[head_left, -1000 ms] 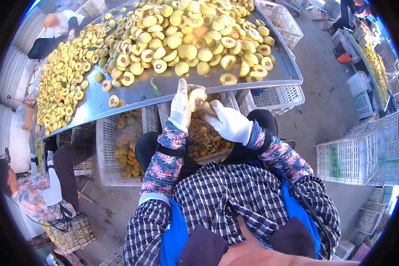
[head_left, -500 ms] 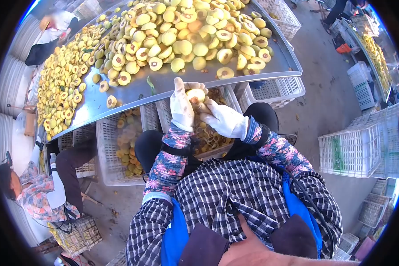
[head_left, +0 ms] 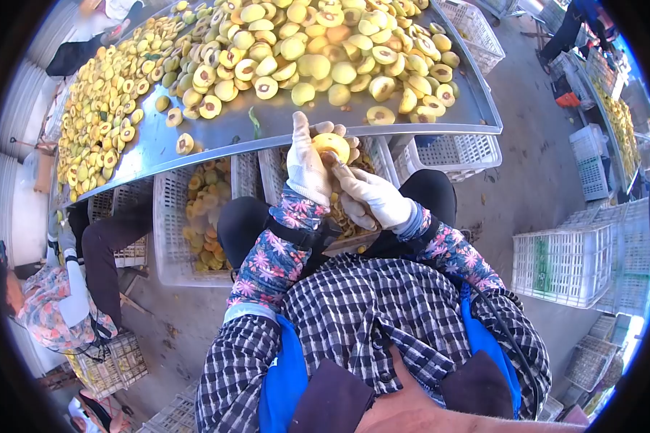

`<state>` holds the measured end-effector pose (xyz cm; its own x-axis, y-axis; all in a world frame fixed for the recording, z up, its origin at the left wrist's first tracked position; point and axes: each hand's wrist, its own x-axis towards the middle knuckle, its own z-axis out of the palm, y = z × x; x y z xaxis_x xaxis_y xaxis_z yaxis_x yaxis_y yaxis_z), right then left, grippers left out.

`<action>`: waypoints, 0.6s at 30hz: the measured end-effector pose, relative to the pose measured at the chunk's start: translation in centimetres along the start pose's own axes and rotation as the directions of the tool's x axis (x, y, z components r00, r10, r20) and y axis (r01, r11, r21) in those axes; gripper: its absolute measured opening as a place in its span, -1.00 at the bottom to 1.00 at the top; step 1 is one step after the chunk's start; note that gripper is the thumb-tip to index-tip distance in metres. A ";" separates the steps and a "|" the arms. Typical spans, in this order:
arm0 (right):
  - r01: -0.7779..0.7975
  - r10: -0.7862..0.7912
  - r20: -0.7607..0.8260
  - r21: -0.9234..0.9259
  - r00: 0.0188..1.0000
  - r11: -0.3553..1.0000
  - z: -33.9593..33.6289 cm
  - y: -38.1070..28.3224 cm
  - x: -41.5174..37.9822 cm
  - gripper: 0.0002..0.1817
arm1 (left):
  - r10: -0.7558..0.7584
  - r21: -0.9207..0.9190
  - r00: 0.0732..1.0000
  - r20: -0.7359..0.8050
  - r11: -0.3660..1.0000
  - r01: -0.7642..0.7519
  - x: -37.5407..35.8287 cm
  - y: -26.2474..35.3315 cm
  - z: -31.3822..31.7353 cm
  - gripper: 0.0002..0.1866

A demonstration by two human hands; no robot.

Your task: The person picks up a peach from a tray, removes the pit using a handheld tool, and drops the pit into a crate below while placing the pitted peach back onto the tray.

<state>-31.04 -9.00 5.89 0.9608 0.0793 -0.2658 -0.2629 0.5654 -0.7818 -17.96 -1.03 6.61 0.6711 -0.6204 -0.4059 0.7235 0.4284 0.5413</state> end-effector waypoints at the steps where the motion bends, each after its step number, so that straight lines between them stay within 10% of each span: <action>1: -0.006 0.006 0.002 -0.001 1.000 1.000 0.2 0.1 -0.1 -0.63 | 0.001 -0.004 1.000 -0.005 1.000 -0.001 0.2 0.2 -0.3 -0.44; 3: 0.140 -0.136 0.034 -0.344 0.990 0.929 0.3 -0.1 -0.3 -0.64 | -0.132 -0.152 0.990 0.056 0.979 0.139 0.6 1.0 -0.7 -0.49; 9: 0.059 -0.059 0.017 -0.551 0.998 0.832 -1.9 0.3 -1.1 -0.68 | 0.017 -0.057 0.998 -0.061 0.998 -0.021 -0.1 3.8 -1.7 -0.49; 11: 0.139 -0.286 0.000 -0.875 0.958 0.464 -2.7 1.1 -0.8 -0.69 | 0.086 -0.065 0.995 -0.046 0.994 -0.089 0.3 3.9 -2.6 -0.47; 13: 0.098 -0.322 -0.117 -0.808 0.940 0.581 -1.2 0.0 0.1 -0.69 | 0.093 -0.025 0.993 -0.070 0.995 -0.095 0.5 3.7 -2.9 -0.46; 15: 0.208 -0.614 0.042 -0.957 0.788 0.202 0.8 -0.8 1.0 -0.71 | 0.128 -0.027 0.991 -0.035 0.991 -0.129 0.6 3.1 -3.0 -0.46; 18: 0.137 -0.465 0.138 -0.990 0.874 -0.037 1.9 -0.8 0.9 -0.76 | 0.133 -0.095 0.989 -0.057 0.986 -0.138 0.3 4.0 -2.7 -0.50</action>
<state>-29.81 -7.80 7.41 0.9746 -0.0799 0.2092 0.0540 -0.8226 -0.5660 -14.44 2.26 6.61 0.7696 -0.5193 -0.3717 0.6360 0.5704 0.5198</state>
